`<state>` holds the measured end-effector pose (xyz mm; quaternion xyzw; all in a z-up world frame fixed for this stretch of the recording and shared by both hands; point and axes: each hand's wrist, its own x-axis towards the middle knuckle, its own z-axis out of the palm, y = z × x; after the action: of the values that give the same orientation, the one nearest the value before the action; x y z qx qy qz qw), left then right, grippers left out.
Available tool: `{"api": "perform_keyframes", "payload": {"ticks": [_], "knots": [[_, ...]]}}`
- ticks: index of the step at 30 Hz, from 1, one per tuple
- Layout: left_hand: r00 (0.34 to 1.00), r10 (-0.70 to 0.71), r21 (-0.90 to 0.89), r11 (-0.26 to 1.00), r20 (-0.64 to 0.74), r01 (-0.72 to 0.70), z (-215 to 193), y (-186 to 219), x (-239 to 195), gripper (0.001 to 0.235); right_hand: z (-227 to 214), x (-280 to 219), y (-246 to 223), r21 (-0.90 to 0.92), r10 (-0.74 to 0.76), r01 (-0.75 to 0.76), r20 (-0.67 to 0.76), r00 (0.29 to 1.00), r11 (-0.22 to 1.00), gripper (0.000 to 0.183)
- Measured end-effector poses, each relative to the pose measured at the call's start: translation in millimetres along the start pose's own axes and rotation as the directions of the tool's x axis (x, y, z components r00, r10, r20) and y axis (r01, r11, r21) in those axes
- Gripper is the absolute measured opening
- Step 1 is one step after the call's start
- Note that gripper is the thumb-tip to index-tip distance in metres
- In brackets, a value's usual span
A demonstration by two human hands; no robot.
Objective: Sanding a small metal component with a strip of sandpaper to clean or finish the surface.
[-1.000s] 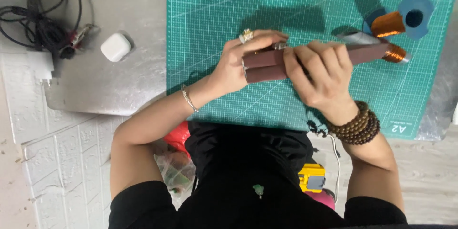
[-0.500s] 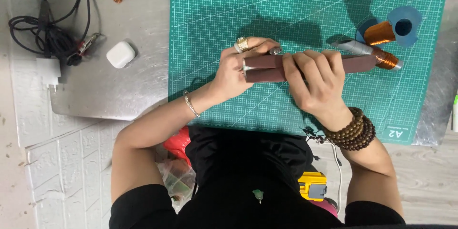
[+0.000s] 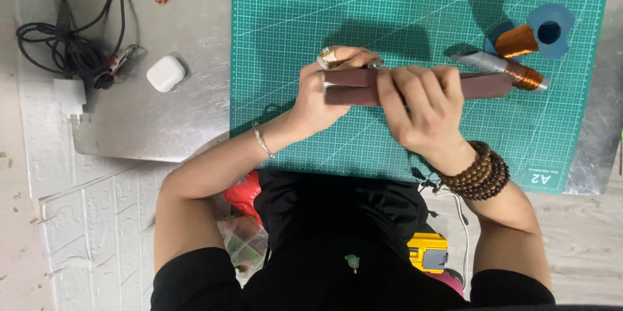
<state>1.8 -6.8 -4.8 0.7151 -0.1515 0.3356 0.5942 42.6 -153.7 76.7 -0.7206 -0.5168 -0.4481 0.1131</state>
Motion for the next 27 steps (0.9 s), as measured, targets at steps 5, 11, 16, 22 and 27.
{"api": "perform_keyframes", "payload": {"ticks": [5,11,16,22,27], "knots": [[0.999,-0.010,-0.008,1.000,0.036,0.010,-2.3,-1.9,1.5,0.033,-2.2,-4.2,3.5,0.006,0.004,-0.004,0.010,1.000,1.000,0.019],[0.999,-0.021,0.013,1.000,0.042,0.020,-4.1,2.8,2.0,0.034,1.5,-1.7,-1.0,0.005,-0.007,0.007,-0.003,1.000,1.000,0.020],[0.996,-0.058,0.041,0.998,0.072,0.055,-8.3,-2.2,2.1,0.037,3.0,-5.1,2.5,0.047,0.007,-0.005,-0.023,1.000,0.999,0.020],[0.994,-0.048,-0.047,0.997,0.101,0.053,-11.4,0.8,5.8,0.035,1.3,-5.5,5.3,0.102,0.002,0.003,-0.054,0.999,0.995,0.023],[0.993,-0.053,-0.047,0.997,0.103,0.058,-10.4,1.9,5.9,0.033,3.6,-5.6,4.6,0.098,0.004,0.003,-0.065,0.998,0.995,0.025]]}}
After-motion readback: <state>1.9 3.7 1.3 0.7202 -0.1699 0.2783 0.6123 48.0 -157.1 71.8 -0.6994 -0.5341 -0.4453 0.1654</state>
